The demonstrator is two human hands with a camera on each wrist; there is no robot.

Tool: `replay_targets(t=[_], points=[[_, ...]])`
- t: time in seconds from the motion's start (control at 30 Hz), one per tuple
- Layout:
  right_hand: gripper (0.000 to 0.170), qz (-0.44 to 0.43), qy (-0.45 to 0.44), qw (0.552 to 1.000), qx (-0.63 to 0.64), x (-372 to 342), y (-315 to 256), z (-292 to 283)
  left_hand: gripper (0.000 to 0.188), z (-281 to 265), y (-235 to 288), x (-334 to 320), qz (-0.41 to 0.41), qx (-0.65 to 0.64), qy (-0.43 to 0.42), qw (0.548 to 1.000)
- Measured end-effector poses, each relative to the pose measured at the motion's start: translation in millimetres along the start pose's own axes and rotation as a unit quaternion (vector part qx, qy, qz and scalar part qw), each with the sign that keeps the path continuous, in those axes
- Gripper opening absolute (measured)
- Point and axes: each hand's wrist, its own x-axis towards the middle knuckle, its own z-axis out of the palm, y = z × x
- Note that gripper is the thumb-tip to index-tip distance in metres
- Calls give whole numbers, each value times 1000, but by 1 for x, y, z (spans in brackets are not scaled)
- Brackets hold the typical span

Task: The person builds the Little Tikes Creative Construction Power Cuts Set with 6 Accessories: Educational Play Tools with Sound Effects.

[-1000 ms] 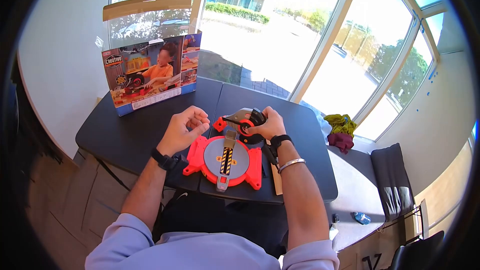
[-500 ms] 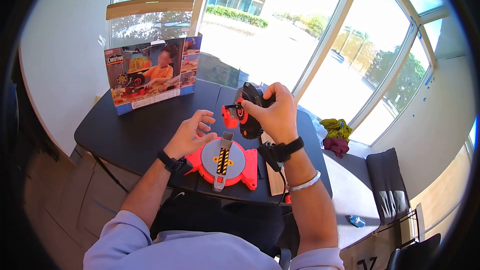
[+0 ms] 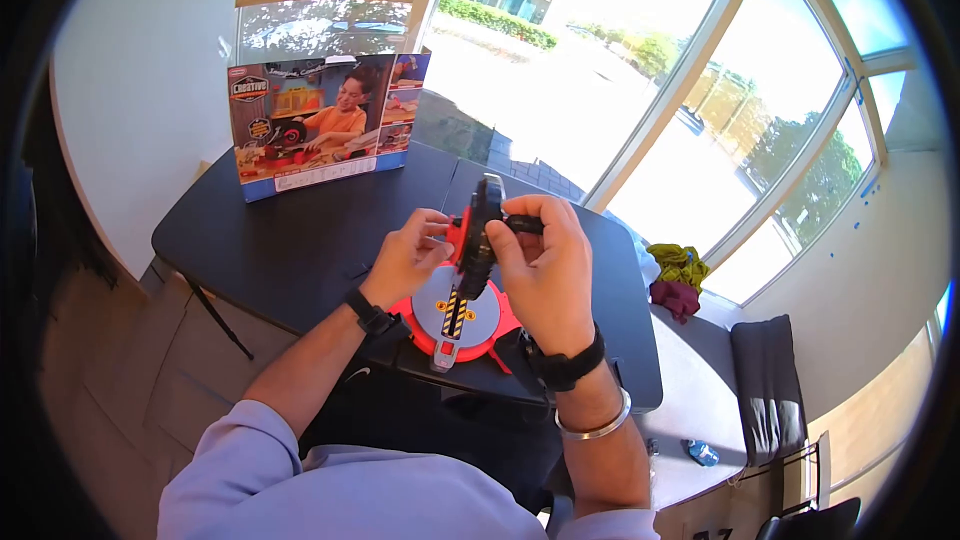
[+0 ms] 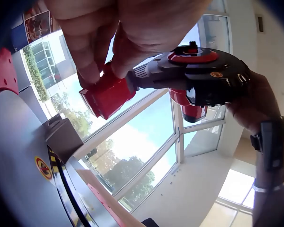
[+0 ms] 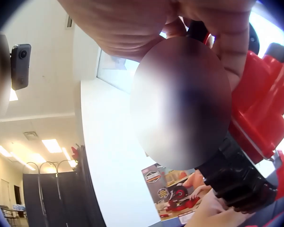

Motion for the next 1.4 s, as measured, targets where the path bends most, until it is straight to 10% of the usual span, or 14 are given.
replay_targets(t=[0.23, 1.4], points=[[18, 32, 57, 998, -2, 2, 29, -3, 57, 8, -14, -2, 6, 25, -112, 993], [24, 69, 55, 987, -131, -10, 37, 5, 66, 6, -20, -9, 78, 207, -124, 967]])
